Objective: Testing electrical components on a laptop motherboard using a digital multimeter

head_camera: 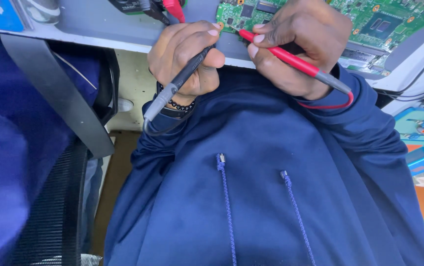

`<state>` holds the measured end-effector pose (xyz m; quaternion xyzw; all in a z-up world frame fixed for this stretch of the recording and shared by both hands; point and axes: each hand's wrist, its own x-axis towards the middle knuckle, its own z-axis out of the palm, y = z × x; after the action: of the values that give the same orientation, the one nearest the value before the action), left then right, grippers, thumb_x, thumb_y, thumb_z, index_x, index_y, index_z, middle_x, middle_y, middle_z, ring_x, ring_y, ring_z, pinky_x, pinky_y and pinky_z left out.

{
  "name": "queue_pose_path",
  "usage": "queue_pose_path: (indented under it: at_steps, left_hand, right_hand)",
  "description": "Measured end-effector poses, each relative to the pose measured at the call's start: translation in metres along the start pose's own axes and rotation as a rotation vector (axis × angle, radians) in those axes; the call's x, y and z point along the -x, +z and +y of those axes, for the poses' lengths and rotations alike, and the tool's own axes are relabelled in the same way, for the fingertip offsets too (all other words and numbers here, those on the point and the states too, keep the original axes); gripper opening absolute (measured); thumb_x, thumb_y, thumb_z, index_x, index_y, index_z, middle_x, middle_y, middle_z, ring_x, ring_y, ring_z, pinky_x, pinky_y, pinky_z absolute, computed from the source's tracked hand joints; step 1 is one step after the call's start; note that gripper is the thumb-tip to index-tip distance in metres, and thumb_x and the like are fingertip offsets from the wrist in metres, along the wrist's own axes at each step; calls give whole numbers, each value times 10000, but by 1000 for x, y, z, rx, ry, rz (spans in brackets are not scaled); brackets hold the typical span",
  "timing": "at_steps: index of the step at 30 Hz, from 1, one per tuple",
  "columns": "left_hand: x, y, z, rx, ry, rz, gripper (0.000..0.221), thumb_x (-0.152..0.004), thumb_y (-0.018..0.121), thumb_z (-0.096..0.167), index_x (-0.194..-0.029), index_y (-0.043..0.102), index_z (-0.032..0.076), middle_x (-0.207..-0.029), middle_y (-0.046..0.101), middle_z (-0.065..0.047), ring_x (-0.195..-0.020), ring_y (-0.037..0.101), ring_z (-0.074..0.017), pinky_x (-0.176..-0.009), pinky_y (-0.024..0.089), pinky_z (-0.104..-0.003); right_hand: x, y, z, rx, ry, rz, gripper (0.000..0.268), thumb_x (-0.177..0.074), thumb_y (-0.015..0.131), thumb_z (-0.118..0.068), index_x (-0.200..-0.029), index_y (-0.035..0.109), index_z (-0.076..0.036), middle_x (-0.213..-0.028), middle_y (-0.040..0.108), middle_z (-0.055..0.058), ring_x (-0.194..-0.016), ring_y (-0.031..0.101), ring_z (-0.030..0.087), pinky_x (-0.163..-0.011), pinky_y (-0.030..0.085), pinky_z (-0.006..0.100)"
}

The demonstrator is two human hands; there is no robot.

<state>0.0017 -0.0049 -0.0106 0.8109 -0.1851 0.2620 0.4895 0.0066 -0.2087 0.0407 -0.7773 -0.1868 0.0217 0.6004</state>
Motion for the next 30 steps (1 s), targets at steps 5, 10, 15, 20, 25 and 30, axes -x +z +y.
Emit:
queue_pose_path:
  at_steps: [5,10,15,20,25,30]
  left_hand:
    - [-1,0,0,27,-6,0,291,-1100,508,318,-1038,593,47,-815,739,-66,-707,793,-232,-619,623,-314]
    - [0,-2,1,1,-12,-13,299,-1104,495,328,-1036,591,53,-816,751,-68,-711,794,-217,-633,614,-308]
    - [1,-1,1,0,-27,-22,299,-1106,490,335,-1036,583,59,-804,752,-65,-707,793,-214,-631,604,-303]
    - [0,-2,2,6,-39,-27,290,-1106,491,330,-1042,585,63,-823,748,-62,-724,789,-221,-638,613,-313]
    - [2,-1,2,25,-49,-15,280,-1103,500,325,-1046,591,66,-839,750,-60,-731,794,-233,-644,614,-328]
    - [1,-2,2,25,-57,-30,285,-1105,498,327,-1057,599,65,-841,751,-67,-744,791,-235,-662,616,-329]
  right_hand:
    - [-1,2,3,-5,-48,19,320,-975,782,96,-778,530,100,-796,632,269,-754,696,374,-702,611,442]
    - [2,4,7,14,-69,37,359,-947,804,106,-748,507,70,-760,598,250,-736,718,383,-643,582,430]
    - [0,3,6,-5,-107,30,334,-967,785,90,-761,522,93,-796,640,268,-739,689,365,-686,617,439]
    - [1,4,2,-7,-55,30,322,-971,796,93,-774,542,97,-804,647,272,-759,700,373,-697,601,433]
    - [3,5,2,1,-50,32,336,-969,796,116,-781,518,100,-815,640,265,-754,684,363,-722,634,438]
    - [4,7,2,-9,-46,47,332,-955,805,148,-776,528,105,-826,641,264,-763,694,357,-732,646,434]
